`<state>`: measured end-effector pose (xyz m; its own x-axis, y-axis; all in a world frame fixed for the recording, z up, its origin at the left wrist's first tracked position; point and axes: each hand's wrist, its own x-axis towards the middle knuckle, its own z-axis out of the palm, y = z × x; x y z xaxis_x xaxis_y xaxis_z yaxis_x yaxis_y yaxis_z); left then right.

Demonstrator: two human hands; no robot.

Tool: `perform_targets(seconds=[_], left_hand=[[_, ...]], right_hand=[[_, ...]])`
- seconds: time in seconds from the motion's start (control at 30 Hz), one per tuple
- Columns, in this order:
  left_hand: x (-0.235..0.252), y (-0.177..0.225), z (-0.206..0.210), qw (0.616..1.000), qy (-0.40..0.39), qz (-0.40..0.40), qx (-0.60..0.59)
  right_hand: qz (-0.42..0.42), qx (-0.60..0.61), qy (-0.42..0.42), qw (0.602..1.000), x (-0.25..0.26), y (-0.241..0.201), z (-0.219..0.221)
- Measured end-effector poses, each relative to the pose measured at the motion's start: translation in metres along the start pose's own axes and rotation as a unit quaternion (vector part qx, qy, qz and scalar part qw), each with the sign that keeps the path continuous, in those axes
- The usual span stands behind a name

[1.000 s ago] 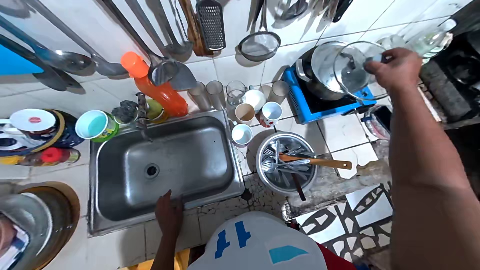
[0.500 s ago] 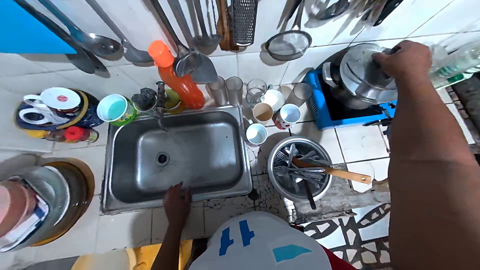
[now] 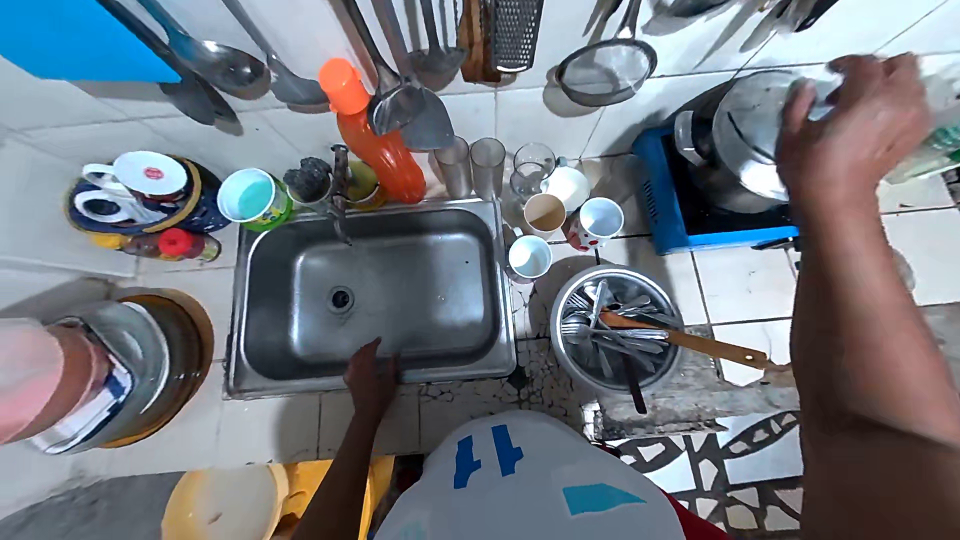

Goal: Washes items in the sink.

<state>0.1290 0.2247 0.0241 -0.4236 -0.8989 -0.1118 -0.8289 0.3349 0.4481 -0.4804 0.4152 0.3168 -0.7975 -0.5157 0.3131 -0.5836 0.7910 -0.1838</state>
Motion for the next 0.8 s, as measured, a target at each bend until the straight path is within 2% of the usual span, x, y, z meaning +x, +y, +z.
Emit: perform_targets(seconds=[0.1, 0.17, 0.2, 0.27, 0.33, 0.4, 0.5, 0.6, 0.67, 0.8], left_hand=[[0.027, 0.020, -0.009, 0.996, -0.045, -0.046, -0.064], [0.056, 0.036, -0.017, 0.987, -0.075, -0.080, -0.117], [0.073, 0.040, -0.019, 0.980, -0.086, -0.100, -0.151], [0.109, 0.037, -0.015, 0.955, -0.080, -0.143, -0.246], [0.144, 0.033, -0.011, 0.914, -0.062, -0.193, -0.352], [0.169, 0.042, -0.020, 0.861, -0.046, -0.251, -0.440], [0.200, 0.047, -0.026, 0.776, -0.006, -0.317, -0.545], [0.224, 0.040, -0.020, 0.725, 0.011, -0.325, -0.607], [0.239, 0.042, -0.018, 0.707, 0.005, -0.325, -0.628], [0.264, 0.046, -0.007, 0.719, -0.059, -0.309, -0.620]], right_hand=[[-0.212, 0.030, -0.074, 0.974, -0.078, -0.064, 0.021], [-0.349, 0.050, -0.165, 0.921, -0.131, -0.106, 0.049], [-0.388, 0.035, -0.219, 0.894, -0.148, -0.123, 0.068], [-0.378, -0.026, -0.323, 0.867, -0.169, -0.151, 0.101], [-0.305, -0.076, -0.406, 0.858, -0.175, -0.176, 0.114], [-0.236, -0.092, -0.454, 0.854, -0.178, -0.197, 0.114], [-0.164, -0.087, -0.457, 0.870, -0.186, -0.211, 0.122], [-0.169, -0.095, -0.427, 0.884, -0.198, -0.213, 0.131], [-0.197, -0.120, -0.438, 0.869, -0.209, -0.235, 0.116], [-0.245, -0.093, -0.506, 0.822, -0.229, -0.304, 0.100]])
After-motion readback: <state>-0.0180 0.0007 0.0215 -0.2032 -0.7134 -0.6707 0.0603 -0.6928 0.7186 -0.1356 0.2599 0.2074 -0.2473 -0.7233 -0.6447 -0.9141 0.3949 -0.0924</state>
